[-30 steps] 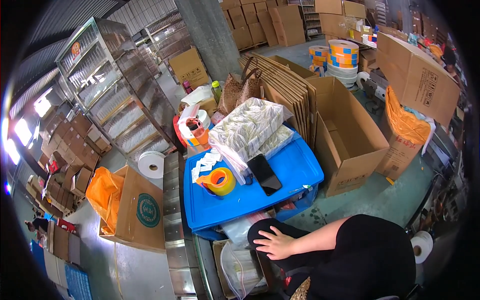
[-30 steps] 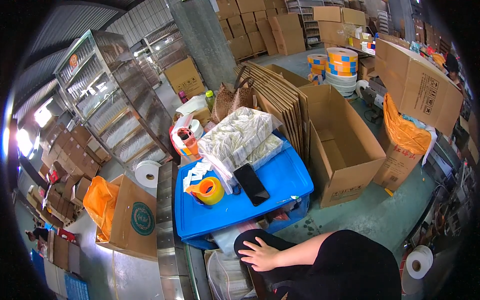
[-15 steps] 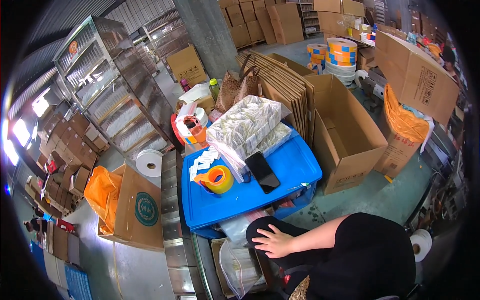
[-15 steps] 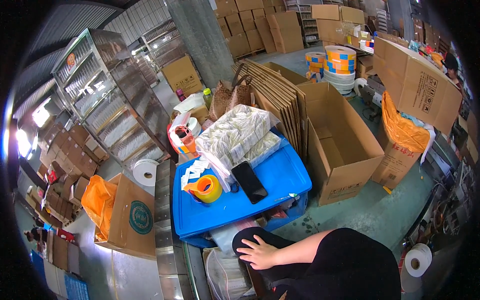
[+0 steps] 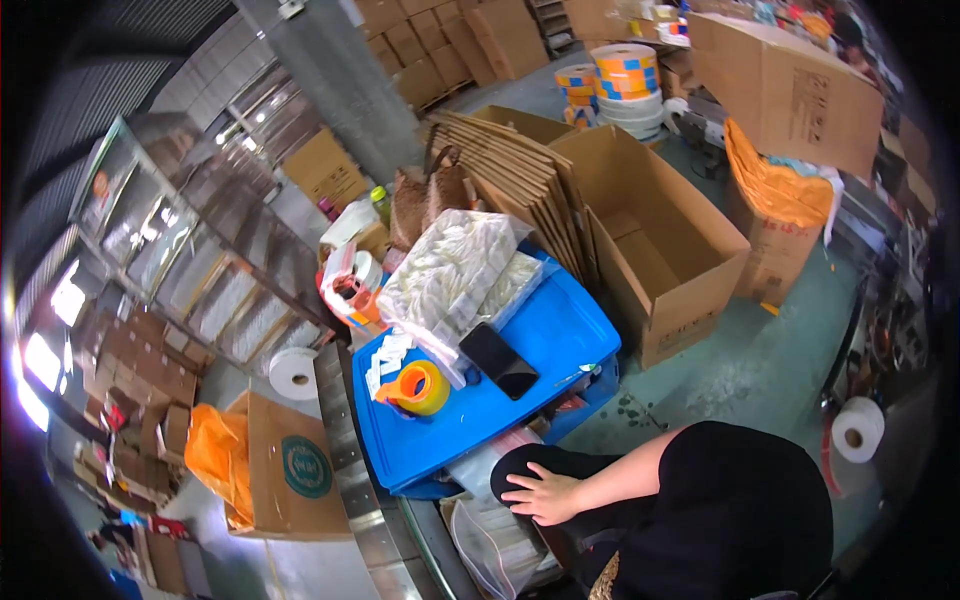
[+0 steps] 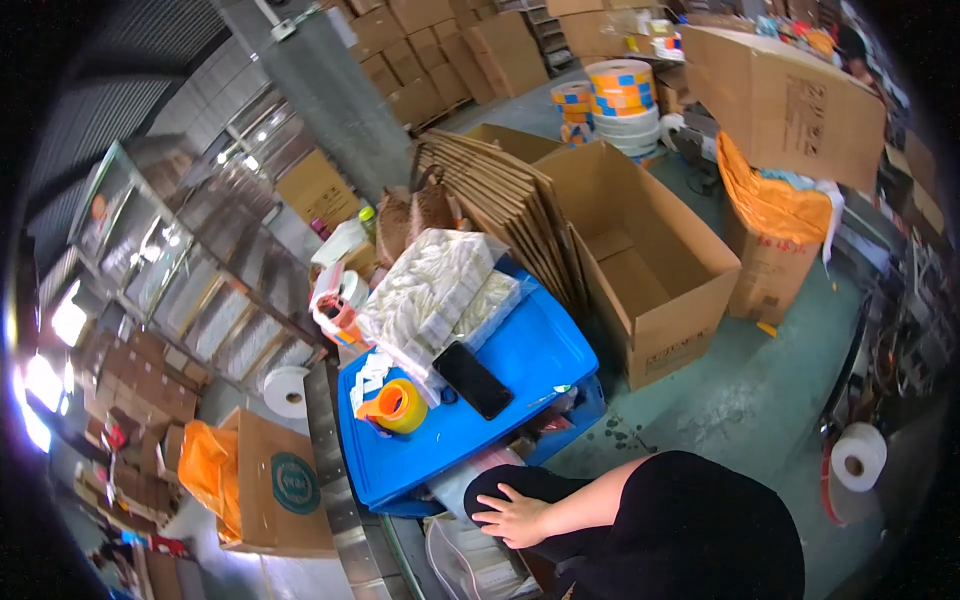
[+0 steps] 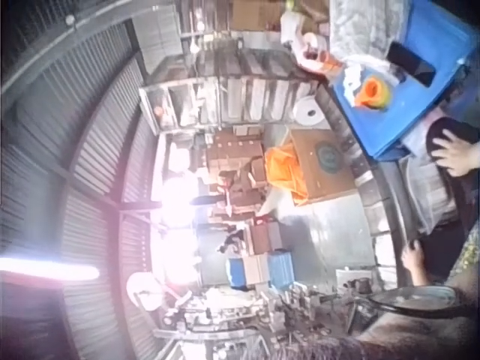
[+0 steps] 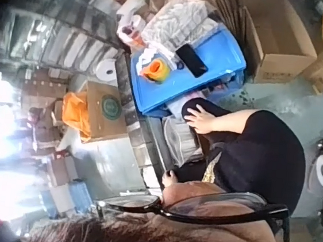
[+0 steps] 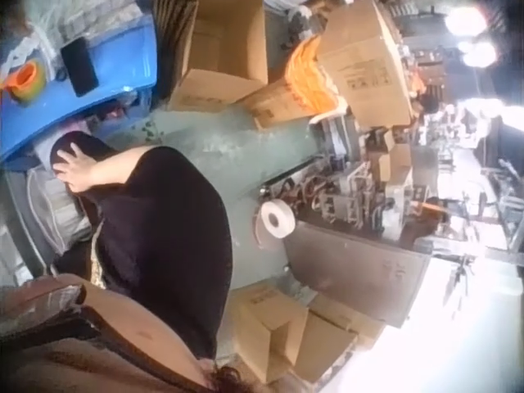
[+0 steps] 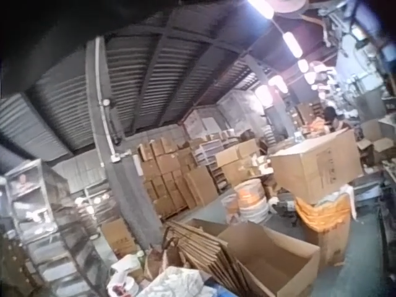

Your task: Packaging stacks of rectangular products from a conveyor belt into plastic bags.

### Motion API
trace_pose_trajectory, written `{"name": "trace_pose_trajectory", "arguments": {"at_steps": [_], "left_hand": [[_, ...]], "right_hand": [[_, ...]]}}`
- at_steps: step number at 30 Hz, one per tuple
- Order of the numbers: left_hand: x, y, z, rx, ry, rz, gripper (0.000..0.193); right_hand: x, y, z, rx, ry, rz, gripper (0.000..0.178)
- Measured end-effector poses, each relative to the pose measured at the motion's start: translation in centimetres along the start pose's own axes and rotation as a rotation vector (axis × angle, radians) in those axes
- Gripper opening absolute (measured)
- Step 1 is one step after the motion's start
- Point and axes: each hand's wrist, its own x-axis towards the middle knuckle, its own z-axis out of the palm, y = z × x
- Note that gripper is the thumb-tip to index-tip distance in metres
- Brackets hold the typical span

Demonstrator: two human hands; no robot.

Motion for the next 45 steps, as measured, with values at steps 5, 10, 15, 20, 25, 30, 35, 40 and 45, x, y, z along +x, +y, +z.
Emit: {"name": "trace_pose_trajectory", "arguments": {"at_steps": [5, 10, 15, 20, 25, 30, 35, 40, 45], "left_hand": [[5.9, -4.6, 3.0, -0.005, -0.173, 0.012, 0.043], [8.5, -6.4, 3.9, 0.054, -0.161, 0.053, 0.044], [11.9, -10.2, 5.5, 0.084, -0.147, 0.069, 0.045], [12.6, -10.3, 6.1, 0.093, -0.156, 0.075, 0.045], [13.0, -11.9, 6.9, 0.095, -0.162, 0.068, 0.046], [13.4, -12.4, 7.4, 0.091, -0.168, 0.067, 0.047], [13.6, -12.7, 7.9, 0.086, -0.178, 0.064, 0.048], [13.7, -13.1, 8.4, 0.079, -0.185, 0.058, 0.049], [13.8, -13.4, 8.8, 0.074, -0.194, 0.055, 0.05]], "right_hand": [[-0.5, -0.3, 0.8, 0.057, 0.053, -0.018, 0.043], [-0.8, 0.0, 1.1, 0.076, 0.035, -0.046, 0.043], [-0.9, 0.1, 0.8, 0.094, 0.032, -0.054, 0.044], [-1.2, 0.4, 0.9, 0.107, 0.049, -0.054, 0.043], [-1.3, 0.4, 0.7, 0.139, 0.044, -0.066, 0.04], [-1.4, 0.3, 0.9, 0.081, 0.06, -0.066, 0.041], [-1.3, 0.3, 1.2, 0.081, 0.087, -0.062, 0.041], [-1.3, 0.3, 0.9, 0.075, 0.08, -0.067, 0.041], [-1.2, 0.3, 1.2, 0.063, 0.076, -0.055, 0.04]]}}
